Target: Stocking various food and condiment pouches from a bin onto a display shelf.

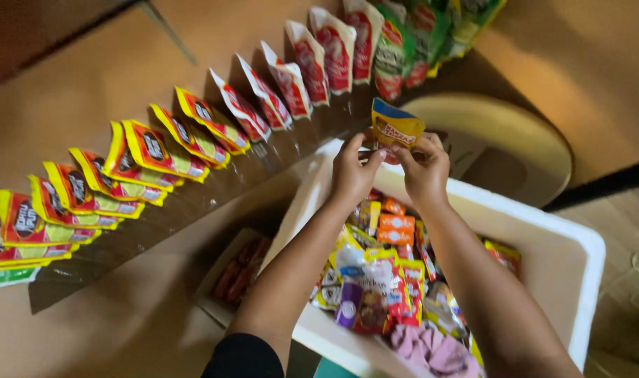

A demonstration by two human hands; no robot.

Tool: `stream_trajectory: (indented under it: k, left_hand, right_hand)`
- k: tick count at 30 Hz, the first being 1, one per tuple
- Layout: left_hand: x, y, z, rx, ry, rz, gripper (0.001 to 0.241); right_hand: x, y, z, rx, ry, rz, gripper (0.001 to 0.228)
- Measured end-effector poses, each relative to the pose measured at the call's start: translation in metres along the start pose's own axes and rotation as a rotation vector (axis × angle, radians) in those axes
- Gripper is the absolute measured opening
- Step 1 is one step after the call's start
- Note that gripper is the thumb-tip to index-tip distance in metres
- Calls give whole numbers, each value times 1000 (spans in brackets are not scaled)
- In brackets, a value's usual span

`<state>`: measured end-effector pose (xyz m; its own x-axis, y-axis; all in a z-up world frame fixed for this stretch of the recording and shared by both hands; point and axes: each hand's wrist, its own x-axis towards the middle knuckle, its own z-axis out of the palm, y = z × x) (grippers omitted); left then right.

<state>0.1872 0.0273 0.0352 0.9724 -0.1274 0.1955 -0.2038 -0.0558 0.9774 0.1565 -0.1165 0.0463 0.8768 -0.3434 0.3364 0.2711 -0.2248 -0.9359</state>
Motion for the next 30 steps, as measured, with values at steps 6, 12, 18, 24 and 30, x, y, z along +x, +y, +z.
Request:
stream_trajectory:
  k: [6,12,18,24,30]
  left_hand:
    - [78,-43,2,141,90,31,63]
    - [104,-63,7,221,144,44,59]
    - [120,-87,7,297,220,146,50]
    - [122,-69,11,220,171,79,51]
    - [118,-88,16,229,246,84,20]
  right_hand:
    - [73,63,53,-83,174,27,21]
    - [90,60,86,14,316,59,29]
    - [89,102,77,-26,291,-32,22]
    - [94,97,61,-204,216,-188,17]
    - [92,89,46,-150,126,-183,12]
